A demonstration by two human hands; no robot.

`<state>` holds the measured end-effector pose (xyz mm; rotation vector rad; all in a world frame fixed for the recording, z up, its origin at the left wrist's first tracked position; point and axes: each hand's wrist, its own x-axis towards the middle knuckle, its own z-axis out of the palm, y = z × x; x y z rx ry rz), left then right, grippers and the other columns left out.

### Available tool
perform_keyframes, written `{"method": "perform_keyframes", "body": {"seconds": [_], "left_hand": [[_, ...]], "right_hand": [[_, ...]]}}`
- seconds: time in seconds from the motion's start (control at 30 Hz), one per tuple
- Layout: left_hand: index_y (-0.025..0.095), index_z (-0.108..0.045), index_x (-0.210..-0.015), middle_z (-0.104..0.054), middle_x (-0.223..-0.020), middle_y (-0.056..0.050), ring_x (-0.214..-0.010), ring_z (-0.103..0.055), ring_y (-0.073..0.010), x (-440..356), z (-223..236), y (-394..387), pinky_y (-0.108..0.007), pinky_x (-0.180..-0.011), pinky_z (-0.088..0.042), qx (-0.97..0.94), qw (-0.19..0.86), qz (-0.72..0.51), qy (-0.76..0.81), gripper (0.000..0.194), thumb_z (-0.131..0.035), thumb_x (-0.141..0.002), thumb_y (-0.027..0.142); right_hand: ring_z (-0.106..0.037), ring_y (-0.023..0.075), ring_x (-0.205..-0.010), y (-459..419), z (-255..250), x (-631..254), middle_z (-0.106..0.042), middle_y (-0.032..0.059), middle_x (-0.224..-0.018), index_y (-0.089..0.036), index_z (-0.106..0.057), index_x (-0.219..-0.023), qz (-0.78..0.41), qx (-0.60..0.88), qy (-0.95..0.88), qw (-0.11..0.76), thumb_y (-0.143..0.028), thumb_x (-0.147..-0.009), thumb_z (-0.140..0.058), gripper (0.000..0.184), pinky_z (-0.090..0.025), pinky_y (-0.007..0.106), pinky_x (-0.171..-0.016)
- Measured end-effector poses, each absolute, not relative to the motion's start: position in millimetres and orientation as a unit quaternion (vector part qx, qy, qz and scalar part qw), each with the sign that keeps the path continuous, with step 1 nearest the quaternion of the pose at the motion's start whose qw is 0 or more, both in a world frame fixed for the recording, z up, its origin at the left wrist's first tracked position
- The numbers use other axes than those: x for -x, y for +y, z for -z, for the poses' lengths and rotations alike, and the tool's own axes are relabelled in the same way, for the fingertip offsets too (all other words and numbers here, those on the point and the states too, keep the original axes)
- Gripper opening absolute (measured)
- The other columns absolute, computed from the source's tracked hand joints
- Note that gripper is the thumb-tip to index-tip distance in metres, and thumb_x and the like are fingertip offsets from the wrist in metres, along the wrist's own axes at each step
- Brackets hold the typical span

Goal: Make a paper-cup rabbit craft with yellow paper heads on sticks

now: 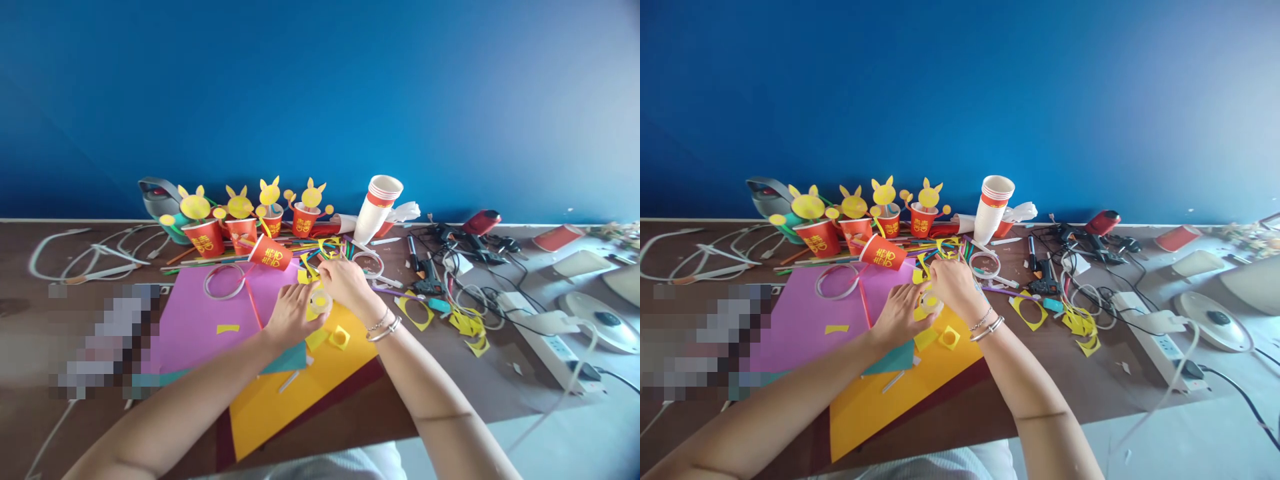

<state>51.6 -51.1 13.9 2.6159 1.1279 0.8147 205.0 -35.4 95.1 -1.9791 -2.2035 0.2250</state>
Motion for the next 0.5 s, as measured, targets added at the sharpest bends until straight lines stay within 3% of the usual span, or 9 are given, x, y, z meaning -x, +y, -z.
{"method": "perform_keyframes", "body": {"seconds": [0.17,0.3,0.5], "left_hand": [[0.018,-0.043,-0.126,-0.065,-0.097,-0.01,-0.091,-0.063,-0.029,-50.7,-11.8,-50.2,-0.046,-0.08,-0.048,-0.885,0.081,-0.304,0.344,0.057,-0.065,-0.076,0.035],[0.018,-0.043,-0.125,-0.067,-0.095,-0.008,-0.086,-0.064,-0.0249,-51.4,-14.8,-53.5,-0.042,-0.081,-0.049,-0.907,0.103,-0.335,0.235,0.057,-0.063,-0.077,0.041],[0.015,-0.045,-0.123,-0.068,-0.089,-0.008,-0.08,-0.065,-0.0223,-52.4,-19.0,-56.4,-0.039,-0.077,-0.049,-0.92,0.098,-0.353,0.137,0.057,-0.062,-0.078,0.046]], "right_hand": [[-0.065,0.0176,-0.081,-33.4,-96.7,-222.4,-0.074,0.0051,-0.089,-0.021,-0.069,-0.085,-0.072,0.68,-0.727,0.065,-0.022,-0.091,-0.041,0.029,-0.038,0.025,-0.067],[-0.066,0.0192,-0.086,-25.4,-97.6,-246.7,-0.074,0.0059,-0.092,-0.022,-0.07,-0.089,-0.055,0.728,-0.679,0.072,-0.021,-0.091,-0.039,0.031,-0.039,0.026,-0.067],[-0.065,0.0236,-0.096,-13.2,-76.5,-247.9,-0.073,0.0091,-0.099,-0.019,-0.069,-0.099,-0.086,0.733,-0.673,0.053,-0.034,-0.088,-0.05,0.027,-0.042,0.028,-0.075]]}}
